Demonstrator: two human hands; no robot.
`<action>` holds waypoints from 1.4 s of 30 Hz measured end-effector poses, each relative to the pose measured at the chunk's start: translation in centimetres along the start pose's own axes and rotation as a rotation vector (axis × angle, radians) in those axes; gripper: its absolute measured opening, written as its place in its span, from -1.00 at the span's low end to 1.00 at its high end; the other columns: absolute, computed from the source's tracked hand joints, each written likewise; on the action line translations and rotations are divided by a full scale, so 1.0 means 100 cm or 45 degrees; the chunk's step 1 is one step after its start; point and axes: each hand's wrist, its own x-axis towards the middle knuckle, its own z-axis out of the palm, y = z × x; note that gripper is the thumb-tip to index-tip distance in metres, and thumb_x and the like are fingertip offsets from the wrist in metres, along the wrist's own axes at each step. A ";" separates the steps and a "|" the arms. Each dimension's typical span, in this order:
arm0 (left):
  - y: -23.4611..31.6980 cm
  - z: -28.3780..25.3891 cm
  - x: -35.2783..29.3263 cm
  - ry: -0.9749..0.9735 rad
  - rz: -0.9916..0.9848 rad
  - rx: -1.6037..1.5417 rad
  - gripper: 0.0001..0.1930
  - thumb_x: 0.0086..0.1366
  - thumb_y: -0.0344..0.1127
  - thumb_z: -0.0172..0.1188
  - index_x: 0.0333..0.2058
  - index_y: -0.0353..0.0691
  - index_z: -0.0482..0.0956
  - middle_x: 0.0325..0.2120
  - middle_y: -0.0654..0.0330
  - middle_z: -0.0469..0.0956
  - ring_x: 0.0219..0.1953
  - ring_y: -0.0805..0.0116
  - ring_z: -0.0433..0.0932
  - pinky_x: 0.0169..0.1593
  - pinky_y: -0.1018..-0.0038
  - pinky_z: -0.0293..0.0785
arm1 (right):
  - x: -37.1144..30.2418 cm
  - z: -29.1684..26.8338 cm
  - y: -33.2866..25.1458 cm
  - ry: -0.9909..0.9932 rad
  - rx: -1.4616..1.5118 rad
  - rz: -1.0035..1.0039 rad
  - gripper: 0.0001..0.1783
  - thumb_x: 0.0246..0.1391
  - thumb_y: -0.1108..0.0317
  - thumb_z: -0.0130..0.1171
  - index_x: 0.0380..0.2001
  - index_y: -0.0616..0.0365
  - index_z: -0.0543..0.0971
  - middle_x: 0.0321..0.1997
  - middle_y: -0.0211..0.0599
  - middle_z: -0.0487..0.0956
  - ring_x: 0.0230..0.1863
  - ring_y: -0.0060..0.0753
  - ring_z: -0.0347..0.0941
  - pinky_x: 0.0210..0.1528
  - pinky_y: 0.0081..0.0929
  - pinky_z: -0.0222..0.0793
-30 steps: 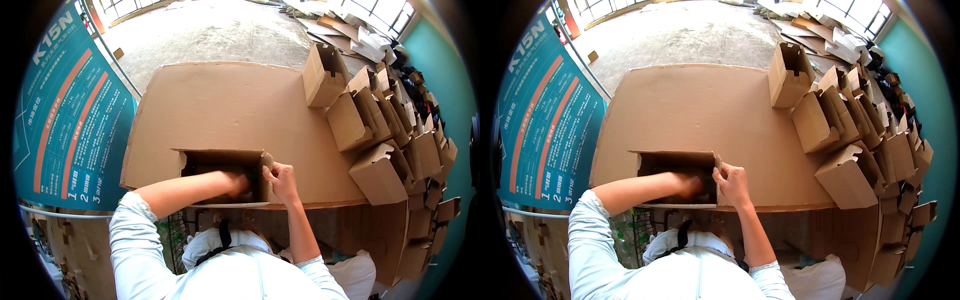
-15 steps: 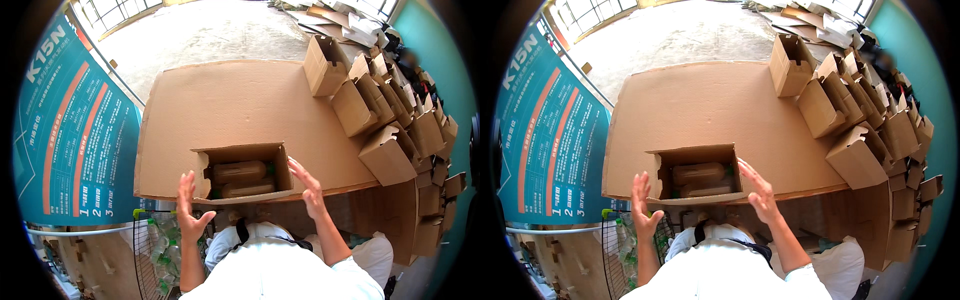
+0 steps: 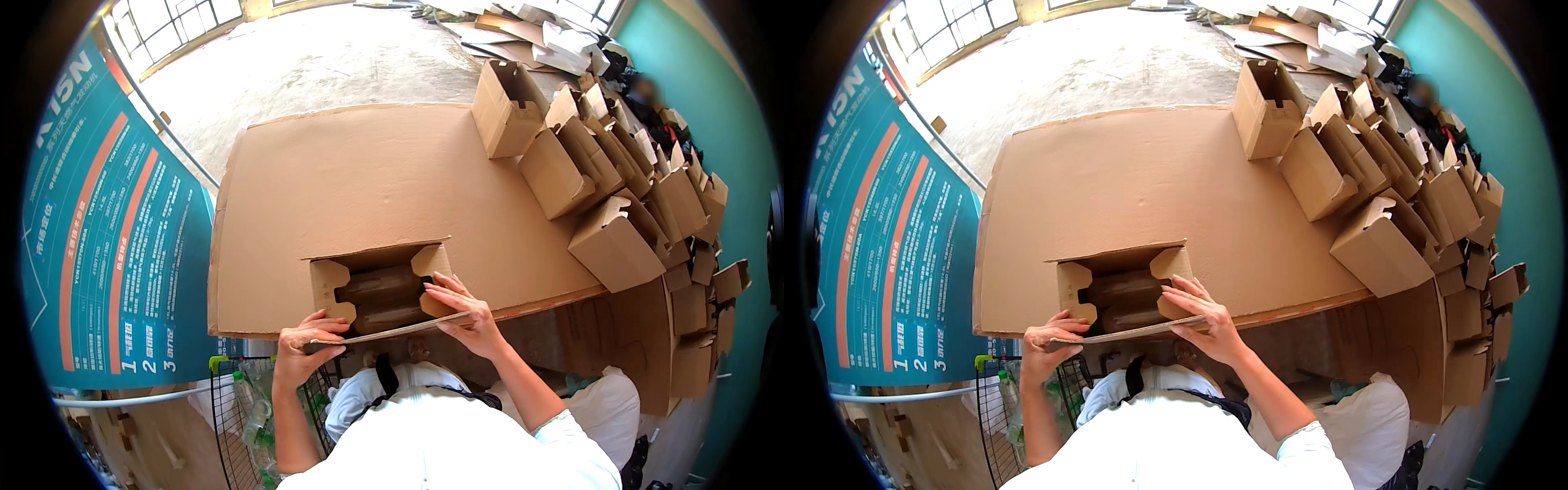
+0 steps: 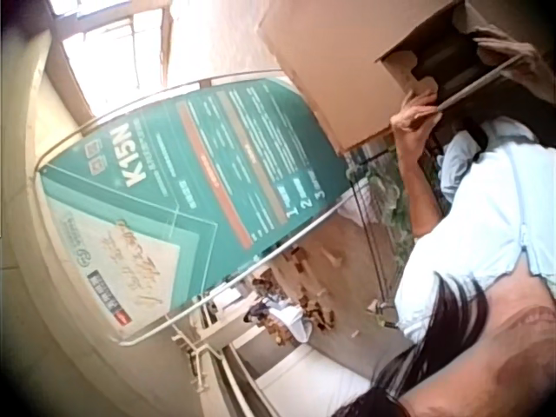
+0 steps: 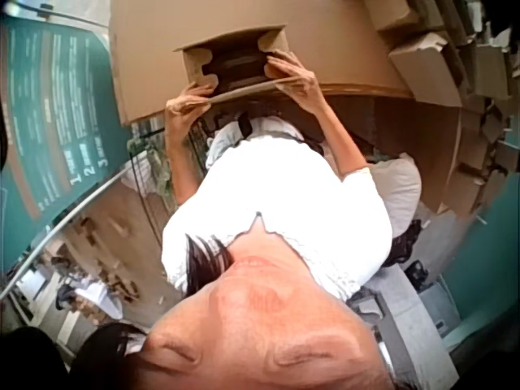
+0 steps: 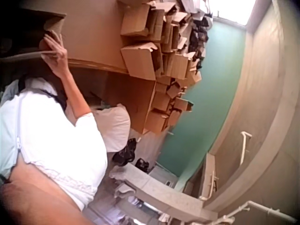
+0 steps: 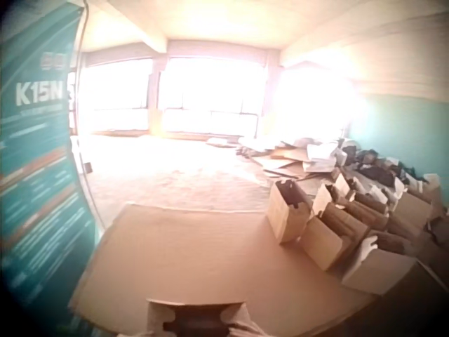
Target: The person places bottles into small cardboard boxes, folds the box flaps closed, and stacks the filled boxes on a work surface.
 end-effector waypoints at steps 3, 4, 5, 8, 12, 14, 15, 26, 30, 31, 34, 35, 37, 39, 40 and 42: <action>0.001 0.004 0.003 0.146 -0.126 0.046 -0.88 -0.03 -0.45 0.42 -0.47 -0.30 0.68 -0.40 0.15 0.69 -0.24 0.23 0.65 0.16 0.23 0.34 | -0.013 -0.001 0.026 0.008 -0.093 0.072 -0.44 -0.07 0.42 0.35 0.09 0.09 0.53 0.17 -0.25 0.53 0.27 -0.23 0.34 0.45 -0.12 -0.01; 0.000 0.009 0.004 0.279 -0.247 0.119 -0.87 -0.02 -0.43 0.43 -0.50 -0.32 0.67 -0.45 0.16 0.68 -0.30 0.23 0.64 0.12 0.26 0.36 | -0.012 0.000 0.023 0.063 -0.152 0.134 -0.38 -0.12 0.42 0.39 0.10 0.08 0.51 0.17 -0.25 0.52 0.24 -0.26 0.37 0.44 -0.15 0.02; -0.001 0.012 0.004 0.412 -0.368 0.192 -0.86 -0.02 -0.41 0.43 -0.52 -0.34 0.66 -0.51 0.18 0.66 -0.36 0.23 0.63 0.08 0.30 0.39 | -0.010 0.001 0.020 0.114 -0.206 0.198 -0.33 -0.18 0.42 0.43 0.10 0.06 0.49 0.17 -0.25 0.51 0.21 -0.28 0.40 0.43 -0.18 0.06; -0.001 0.019 0.012 0.417 -0.306 0.564 -0.51 0.03 -0.18 0.45 -0.11 -0.32 0.52 -0.15 0.09 0.54 -0.17 0.20 0.51 0.02 0.34 0.38 | 0.017 -0.002 0.000 0.323 -0.551 0.224 0.05 -0.31 0.29 0.53 0.31 0.02 0.21 0.36 -0.20 0.28 0.37 -0.15 0.18 0.44 -0.14 0.01; 0.009 0.023 0.023 0.490 -0.015 0.910 -0.20 0.00 -0.05 0.47 0.17 -0.20 0.30 0.25 0.08 0.22 0.25 0.09 0.21 0.31 0.18 0.12 | 0.057 -0.017 -0.017 0.193 -0.954 -0.093 0.03 -0.26 0.21 0.50 0.29 0.11 0.19 0.38 -0.24 0.23 0.47 -0.11 0.00 0.50 -0.03 -0.23; 0.012 0.019 0.029 0.401 0.052 1.036 -0.16 -0.01 -0.03 0.47 0.20 -0.17 0.28 0.35 0.08 0.12 0.39 0.06 0.07 0.42 0.12 -0.06 | 0.065 -0.021 -0.008 -0.002 -0.948 -0.192 -0.04 -0.22 0.22 0.47 0.27 0.13 0.24 0.36 -0.22 0.26 0.45 -0.14 0.04 0.49 -0.04 -0.19; 0.012 0.017 0.033 0.302 0.054 1.092 -0.20 0.00 -0.03 0.46 0.18 -0.17 0.31 0.36 0.09 0.11 0.41 0.07 0.02 0.44 0.10 -0.14 | 0.066 -0.021 -0.001 -0.101 -0.944 -0.239 -0.08 -0.19 0.22 0.46 0.26 0.14 0.27 0.36 -0.21 0.28 0.44 -0.16 0.06 0.49 -0.04 -0.17; 0.005 -0.010 0.064 -0.412 0.225 1.260 -0.03 -0.10 0.46 0.29 0.28 0.19 0.30 0.39 -0.04 -0.03 0.43 -0.16 -0.17 0.43 -0.12 -0.34 | 0.027 0.002 0.003 -0.370 -1.023 -0.020 -0.13 0.13 -0.18 0.10 0.38 0.04 0.15 0.48 -0.31 0.07 0.51 -0.21 -0.15 0.52 -0.13 -0.26; 0.014 -0.007 0.079 -0.827 0.210 1.387 0.12 -0.19 0.53 0.28 0.37 0.44 0.04 0.39 -0.13 -0.14 0.40 -0.28 -0.17 0.40 -0.17 -0.27 | 0.027 0.005 0.010 -0.309 -1.118 -0.046 -0.19 0.17 -0.09 0.09 0.37 0.04 0.16 0.49 -0.29 0.06 0.51 -0.17 -0.14 0.51 -0.12 -0.24; 0.017 -0.007 0.085 -0.869 0.215 1.405 0.14 -0.20 0.48 0.33 0.37 0.44 0.01 0.37 -0.16 -0.12 0.38 -0.29 -0.13 0.39 -0.17 -0.23 | 0.025 0.005 0.016 -0.272 -1.193 -0.069 -0.20 0.18 -0.07 0.09 0.37 0.05 0.16 0.49 -0.28 0.06 0.51 -0.15 -0.13 0.50 -0.13 -0.23; 0.021 -0.009 0.094 -0.938 0.193 1.463 0.20 -0.25 0.32 0.45 0.39 0.44 -0.05 0.33 -0.26 -0.08 0.32 -0.32 -0.03 0.35 -0.16 -0.13 | 0.020 0.009 0.011 0.038 -1.159 -0.016 -0.21 0.18 0.00 0.11 0.38 0.04 0.14 0.49 -0.21 0.06 0.50 -0.10 -0.09 0.49 -0.15 -0.21; 0.021 -0.007 0.090 -0.929 0.171 1.485 0.22 -0.26 0.26 0.47 0.39 0.43 -0.07 0.31 -0.28 -0.06 0.30 -0.32 0.01 0.34 -0.16 -0.10 | 0.016 0.013 0.008 0.172 -1.101 0.017 -0.21 0.17 0.02 0.12 0.38 0.04 0.14 0.49 -0.19 0.06 0.49 -0.09 -0.07 0.49 -0.15 -0.20; 0.017 -0.004 0.089 -0.889 0.181 1.473 0.24 -0.28 0.18 0.50 0.39 0.42 -0.07 0.28 -0.30 -0.03 0.27 -0.33 0.04 0.32 -0.16 -0.07 | -0.013 0.013 0.017 0.367 -0.510 0.179 -0.17 0.15 0.01 0.16 0.40 0.00 0.10 0.48 -0.14 0.06 0.47 -0.07 -0.01 0.46 -0.16 -0.13; 0.014 -0.005 0.084 -0.833 0.202 1.412 0.24 -0.29 0.14 0.51 0.39 0.40 -0.06 0.26 -0.30 0.00 0.27 -0.33 0.04 0.31 -0.17 -0.07 | -0.044 0.018 0.025 0.390 -0.194 0.360 -0.12 0.13 -0.02 0.19 0.41 -0.03 0.07 0.48 -0.10 0.07 0.44 -0.05 0.05 0.43 -0.16 -0.04; 0.016 -0.005 0.083 -0.824 0.202 1.414 0.23 -0.30 0.14 0.50 0.39 0.38 -0.04 0.24 -0.30 0.03 0.27 -0.32 0.05 0.31 -0.16 -0.08 | -0.058 0.023 0.029 0.326 -0.177 0.468 -0.10 0.12 -0.04 0.20 0.41 -0.04 0.05 0.47 -0.09 0.07 0.42 -0.05 0.09 0.41 -0.15 0.02; 0.015 -0.005 0.082 -0.812 0.214 1.389 0.21 -0.29 0.13 0.49 0.38 0.39 -0.03 0.24 -0.30 0.03 0.27 -0.32 0.04 0.31 -0.17 -0.10 | -0.075 0.042 0.045 0.196 -0.152 0.585 -0.11 0.12 -0.10 0.18 0.39 -0.02 0.06 0.42 -0.08 0.14 0.35 -0.05 0.19 0.33 -0.18 0.17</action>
